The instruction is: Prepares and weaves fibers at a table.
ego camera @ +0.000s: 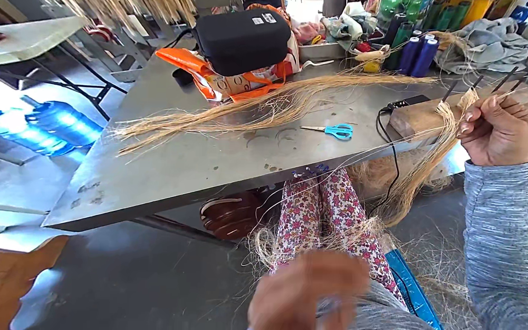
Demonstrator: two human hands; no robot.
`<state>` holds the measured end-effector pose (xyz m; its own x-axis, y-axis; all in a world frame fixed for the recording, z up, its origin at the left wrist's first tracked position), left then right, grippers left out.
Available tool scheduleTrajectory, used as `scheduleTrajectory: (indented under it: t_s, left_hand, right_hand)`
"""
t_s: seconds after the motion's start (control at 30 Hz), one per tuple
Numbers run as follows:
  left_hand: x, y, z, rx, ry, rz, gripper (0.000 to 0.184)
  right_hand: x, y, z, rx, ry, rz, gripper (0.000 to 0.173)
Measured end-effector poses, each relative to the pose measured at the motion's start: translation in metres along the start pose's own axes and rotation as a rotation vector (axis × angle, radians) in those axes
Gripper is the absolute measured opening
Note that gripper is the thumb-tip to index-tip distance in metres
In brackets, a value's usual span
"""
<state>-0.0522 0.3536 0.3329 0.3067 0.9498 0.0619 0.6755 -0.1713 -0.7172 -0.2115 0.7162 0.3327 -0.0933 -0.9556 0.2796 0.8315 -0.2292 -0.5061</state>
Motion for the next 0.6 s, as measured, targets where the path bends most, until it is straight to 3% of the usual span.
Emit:
scheduleTrajectory:
  t_s: [0.1, 0.2, 0.27, 0.47, 0.6]
  left_hand:
    - [-0.018, -0.013, 0.071, 0.033, -0.452, -0.133, 0.025]
    - [-0.019, -0.025, 0.116, -0.013, -0.755, -0.105, 0.049]
    - [-0.016, -0.033, 0.138, -0.054, -0.853, -0.057, 0.055]
    - [-0.006, -0.054, 0.187, -0.257, -0.868, 0.108, 0.057]
    - [0.012, -0.067, 0.201, -0.357, -0.698, 0.261, 0.034]
  right_hand:
    - [0.003, 0.002, 0.001, -0.017, 0.002, 0.021, 0.036]
    - [0.007, 0.003, 0.002, -0.021, 0.005, 0.032, 0.036]
    - [0.008, 0.004, 0.002, -0.018, 0.001, 0.029, 0.037]
    - [0.017, 0.006, 0.002, -0.005, -0.009, 0.038, 0.037]
    - [0.021, 0.007, -0.001, 0.007, -0.034, 0.064, 0.035]
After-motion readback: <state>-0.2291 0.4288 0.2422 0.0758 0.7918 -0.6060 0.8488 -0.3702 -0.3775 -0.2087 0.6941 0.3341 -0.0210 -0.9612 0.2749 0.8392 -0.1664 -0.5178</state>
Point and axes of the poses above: each hand's wrist, its own y-axis away from the middle knuckle, its own x-axis out of the palm, z = x × y, the point moved 7 cm from there along -y, towards the middle knuckle, and after that the axes turned 3 degrees about y, right-handed, at the moved point
